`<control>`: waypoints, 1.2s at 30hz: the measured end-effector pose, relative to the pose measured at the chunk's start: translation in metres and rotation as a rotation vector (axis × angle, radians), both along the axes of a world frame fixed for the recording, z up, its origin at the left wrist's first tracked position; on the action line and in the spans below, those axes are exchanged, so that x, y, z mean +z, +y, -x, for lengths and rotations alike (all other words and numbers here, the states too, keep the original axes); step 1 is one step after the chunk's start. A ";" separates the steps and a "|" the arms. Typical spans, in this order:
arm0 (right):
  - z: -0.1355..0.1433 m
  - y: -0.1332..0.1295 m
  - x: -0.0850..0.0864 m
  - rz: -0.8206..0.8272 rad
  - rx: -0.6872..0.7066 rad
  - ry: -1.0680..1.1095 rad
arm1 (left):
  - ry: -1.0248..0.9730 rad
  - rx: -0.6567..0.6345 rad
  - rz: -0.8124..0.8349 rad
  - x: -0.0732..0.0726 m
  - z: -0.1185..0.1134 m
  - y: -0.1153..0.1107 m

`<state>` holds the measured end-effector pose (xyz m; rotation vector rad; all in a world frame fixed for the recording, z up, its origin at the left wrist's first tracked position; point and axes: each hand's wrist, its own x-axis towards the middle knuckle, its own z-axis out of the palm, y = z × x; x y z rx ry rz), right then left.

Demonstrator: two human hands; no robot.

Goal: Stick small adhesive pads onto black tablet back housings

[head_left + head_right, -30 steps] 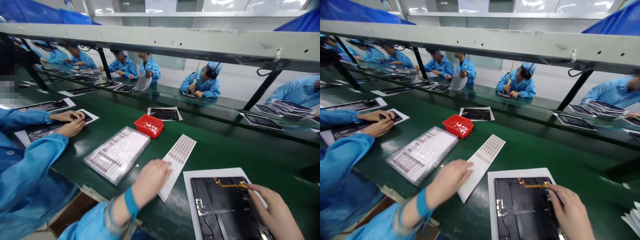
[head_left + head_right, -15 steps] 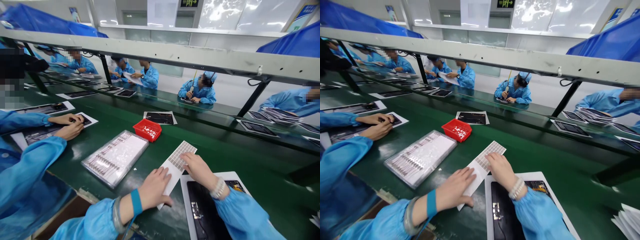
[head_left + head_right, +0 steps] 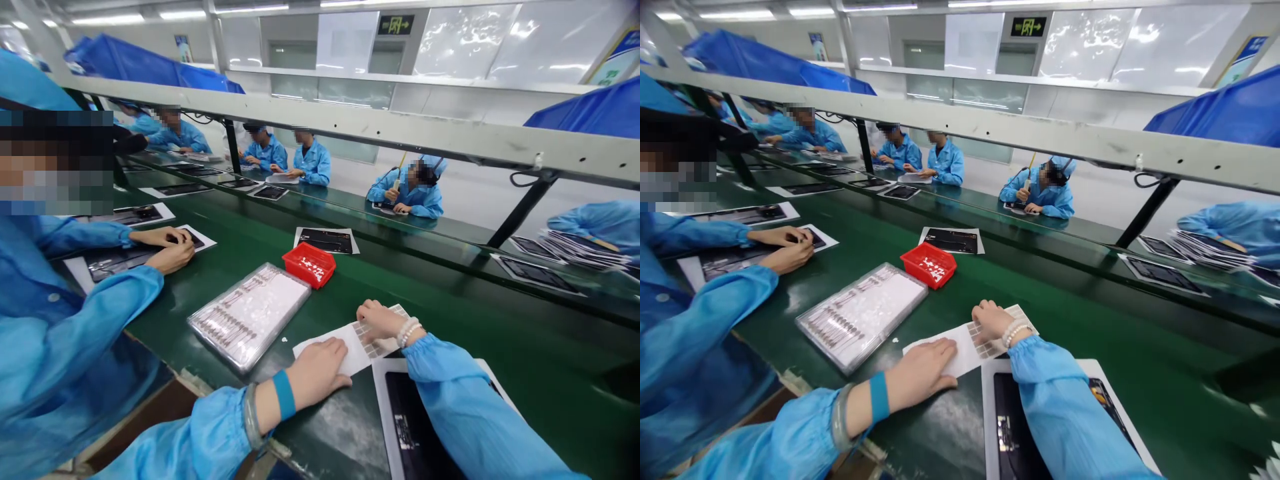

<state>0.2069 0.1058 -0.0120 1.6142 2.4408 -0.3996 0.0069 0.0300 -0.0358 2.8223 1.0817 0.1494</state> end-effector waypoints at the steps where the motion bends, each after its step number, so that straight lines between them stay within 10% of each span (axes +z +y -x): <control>1: -0.001 -0.001 0.000 -0.001 -0.007 0.001 | -0.002 0.017 -0.004 0.000 -0.001 0.002; 23: -0.020 -0.012 -0.012 -0.110 -0.234 0.132 | -0.009 -0.048 0.027 -0.007 -0.032 0.065; 36: -0.042 0.000 0.007 -0.041 -0.517 0.845 | -0.436 0.041 -0.041 0.023 -0.036 0.078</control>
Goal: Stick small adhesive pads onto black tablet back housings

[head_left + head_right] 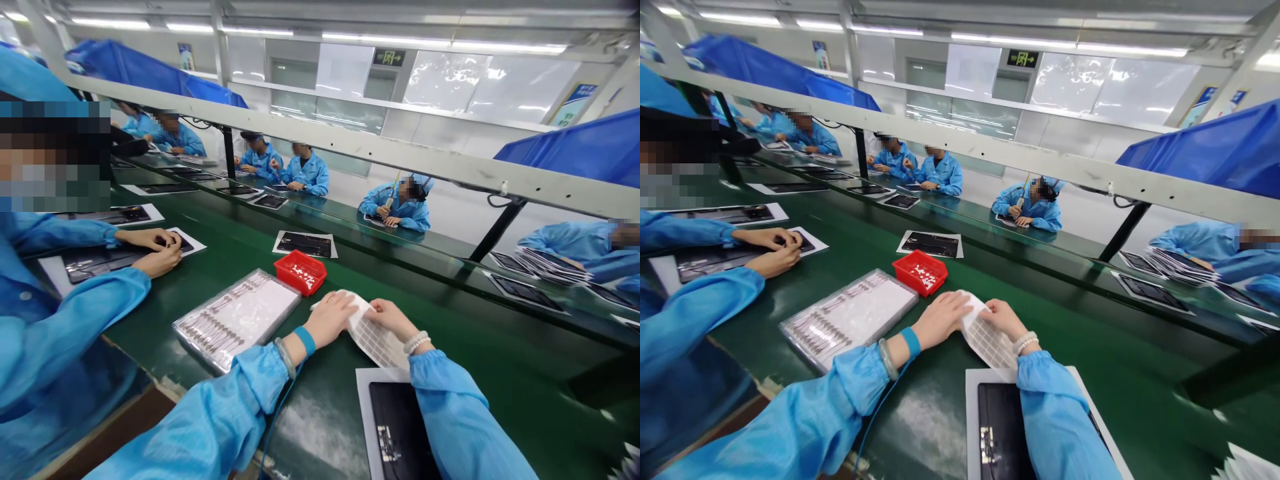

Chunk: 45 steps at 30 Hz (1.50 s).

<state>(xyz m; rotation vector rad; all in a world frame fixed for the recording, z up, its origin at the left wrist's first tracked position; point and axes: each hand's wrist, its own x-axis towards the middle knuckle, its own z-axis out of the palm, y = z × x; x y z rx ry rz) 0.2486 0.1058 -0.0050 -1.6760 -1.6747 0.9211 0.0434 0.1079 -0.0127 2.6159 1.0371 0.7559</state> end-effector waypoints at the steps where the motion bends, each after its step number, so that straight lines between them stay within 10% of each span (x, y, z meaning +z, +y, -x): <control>1: -0.001 -0.001 0.006 -0.029 -0.037 0.085 | -0.071 0.062 0.001 0.004 0.001 -0.002; 5: 0.004 -0.007 0.033 -0.113 -0.135 0.411 | -0.331 0.273 0.061 0.016 0.004 -0.010; 9: 0.028 -0.024 0.050 -0.077 -0.130 0.629 | -0.446 0.222 0.155 0.029 0.006 -0.021; 14: 0.059 -0.061 0.032 0.054 -0.118 0.686 | -0.437 0.190 0.231 0.034 0.028 -0.036; 22: 0.059 -0.078 -0.035 0.188 -0.109 0.514 | -0.126 0.088 0.186 -0.014 0.048 -0.051; 32: 0.054 -0.063 -0.056 0.028 0.013 0.329 | -0.055 0.013 0.249 -0.034 0.021 -0.029; 45: 0.056 -0.079 -0.020 -0.310 0.166 -0.320 | -0.028 -0.009 0.175 -0.036 0.025 -0.025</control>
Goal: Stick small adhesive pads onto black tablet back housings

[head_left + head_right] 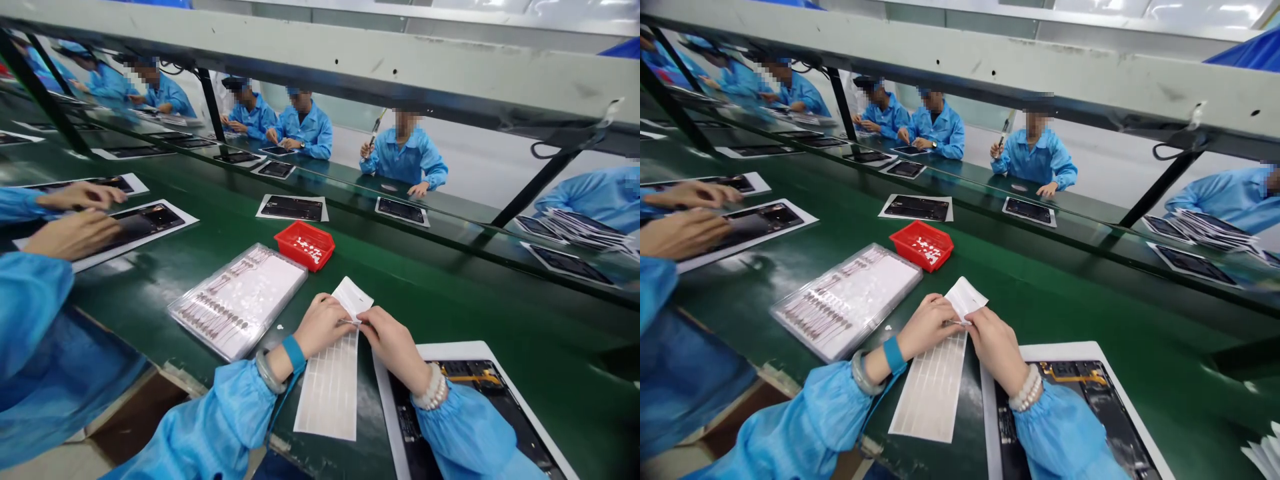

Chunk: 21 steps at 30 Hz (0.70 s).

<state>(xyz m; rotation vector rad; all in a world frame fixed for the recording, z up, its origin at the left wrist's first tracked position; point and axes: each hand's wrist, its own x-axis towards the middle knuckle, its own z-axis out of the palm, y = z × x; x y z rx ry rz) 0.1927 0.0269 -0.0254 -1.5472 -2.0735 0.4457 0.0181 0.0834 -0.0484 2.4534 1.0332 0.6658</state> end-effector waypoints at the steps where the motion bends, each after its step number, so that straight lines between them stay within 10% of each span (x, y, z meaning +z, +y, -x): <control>1: 0.002 0.001 0.002 -0.014 0.014 -0.087 | 0.002 -0.007 -0.009 0.001 0.000 0.000; 21: 0.006 0.000 0.005 -0.179 0.061 -0.472 | 0.057 -0.004 -0.105 0.001 0.000 -0.004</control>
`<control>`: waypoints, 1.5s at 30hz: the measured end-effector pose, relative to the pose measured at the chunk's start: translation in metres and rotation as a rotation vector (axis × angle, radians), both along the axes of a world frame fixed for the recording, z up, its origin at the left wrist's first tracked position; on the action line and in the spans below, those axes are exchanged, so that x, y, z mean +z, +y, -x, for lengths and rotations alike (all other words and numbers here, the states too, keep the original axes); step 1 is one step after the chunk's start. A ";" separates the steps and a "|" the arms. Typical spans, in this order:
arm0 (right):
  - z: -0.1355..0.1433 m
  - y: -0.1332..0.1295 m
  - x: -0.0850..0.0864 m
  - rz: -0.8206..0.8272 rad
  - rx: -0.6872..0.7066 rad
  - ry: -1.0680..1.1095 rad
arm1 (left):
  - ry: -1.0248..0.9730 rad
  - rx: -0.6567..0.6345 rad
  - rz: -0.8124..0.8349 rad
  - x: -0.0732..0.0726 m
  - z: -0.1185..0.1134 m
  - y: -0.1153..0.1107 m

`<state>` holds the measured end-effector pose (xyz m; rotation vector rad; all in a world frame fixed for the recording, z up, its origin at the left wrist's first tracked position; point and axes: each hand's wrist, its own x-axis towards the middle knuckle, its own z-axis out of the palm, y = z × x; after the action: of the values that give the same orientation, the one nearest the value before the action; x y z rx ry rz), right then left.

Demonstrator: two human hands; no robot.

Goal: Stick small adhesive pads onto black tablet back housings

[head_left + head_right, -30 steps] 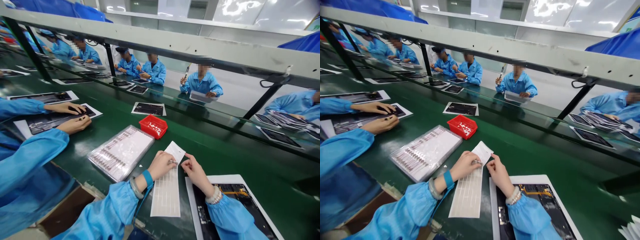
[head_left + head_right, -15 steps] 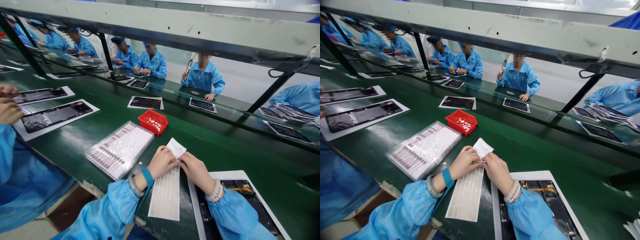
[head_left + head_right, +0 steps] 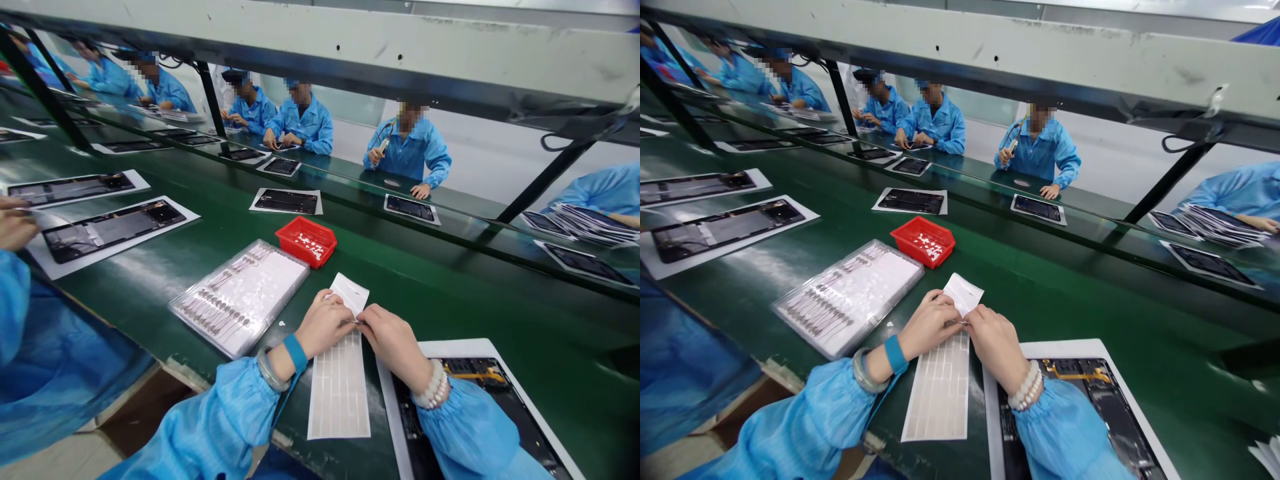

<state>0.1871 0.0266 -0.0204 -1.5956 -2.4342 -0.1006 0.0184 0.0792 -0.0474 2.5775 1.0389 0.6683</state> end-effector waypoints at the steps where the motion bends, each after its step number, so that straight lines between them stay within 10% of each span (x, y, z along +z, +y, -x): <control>1: 0.000 0.000 -0.001 -0.034 0.013 -0.025 | 0.007 0.000 -0.001 0.000 0.000 0.000; 8: 0.002 -0.006 0.000 -0.103 0.097 -0.091 | 0.045 -0.003 -0.026 -0.001 0.005 0.004; 15: -0.064 -0.064 0.016 0.267 -0.268 0.701 | -0.066 -0.043 -0.162 0.018 0.011 -0.019; 18: -0.083 -0.094 0.007 0.406 -0.413 0.821 | -0.001 -0.283 -0.206 0.022 -0.005 -0.048; 26: -0.065 -0.122 -0.034 0.271 -0.600 0.721 | 0.250 -0.582 -0.324 -0.006 -0.041 -0.081; 45: -0.057 -0.121 -0.030 0.296 -0.642 0.634 | 0.211 -0.582 -0.277 -0.010 -0.037 -0.080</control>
<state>0.2438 -0.0946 -0.0504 -2.0716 -1.4579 0.5894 0.0552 -0.0009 -0.0570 3.0255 0.2072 0.4118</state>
